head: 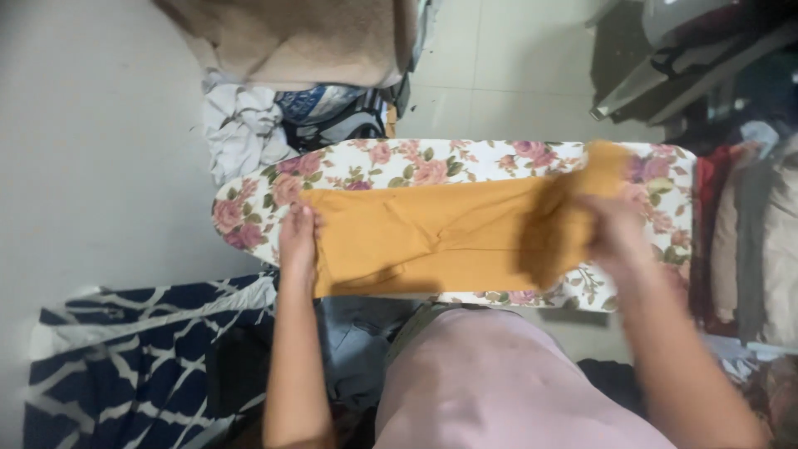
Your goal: Folding various items of clothing including t-shirts and jeans on an ironing board.
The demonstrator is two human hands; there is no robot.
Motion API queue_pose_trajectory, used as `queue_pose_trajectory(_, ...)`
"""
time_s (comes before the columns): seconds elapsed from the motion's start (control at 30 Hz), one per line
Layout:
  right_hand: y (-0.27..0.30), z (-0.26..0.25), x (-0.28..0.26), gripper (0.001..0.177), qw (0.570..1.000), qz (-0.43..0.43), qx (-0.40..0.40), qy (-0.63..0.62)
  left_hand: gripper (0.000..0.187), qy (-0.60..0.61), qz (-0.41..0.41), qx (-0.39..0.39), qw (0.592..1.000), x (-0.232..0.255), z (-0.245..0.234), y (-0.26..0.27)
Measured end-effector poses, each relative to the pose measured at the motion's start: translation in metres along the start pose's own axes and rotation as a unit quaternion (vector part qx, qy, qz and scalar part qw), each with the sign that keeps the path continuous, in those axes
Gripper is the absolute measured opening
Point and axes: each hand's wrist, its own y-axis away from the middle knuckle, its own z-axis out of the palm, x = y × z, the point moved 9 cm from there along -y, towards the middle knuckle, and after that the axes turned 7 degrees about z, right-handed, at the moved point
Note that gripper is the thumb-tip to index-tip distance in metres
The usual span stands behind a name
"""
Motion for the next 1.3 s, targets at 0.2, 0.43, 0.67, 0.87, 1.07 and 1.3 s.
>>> queue_pose_trajectory(0.2,0.086,0.239,0.054,0.071,0.942,0.003,-0.316,0.111,0.073,0.439,-0.328,-0.052,0.835,0.03,0.041,0.066)
queue_pose_trajectory(0.43,0.016,0.223,0.106,0.071,0.856,-0.293,-0.198,0.378,0.061,0.367,-0.321,-0.046,0.872,-0.059,0.027,0.07)
queue_pose_trajectory(0.67,0.022,0.16,0.093,0.065,0.731,-0.464,-0.022,0.5,0.059,0.26,-0.22,0.025,0.94,0.016,-0.006,0.063)
queue_pose_trajectory(0.87,-0.021,0.144,0.095,0.083,0.899,-0.249,-0.023,0.36,0.072,-0.502,0.132,0.016,0.855,0.082,0.016,0.07)
queue_pose_trajectory(1.07,-0.054,0.165,0.14,0.056,0.957,0.16,-0.209,0.123,0.049,-0.539,0.223,0.026,0.812,0.089,0.058,0.094)
queue_pose_trajectory(1.3,0.058,0.235,-0.009,0.03,0.892,-0.019,-0.38,0.242,0.052,0.342,-0.25,-0.003,0.906,-0.116,0.101,0.151)
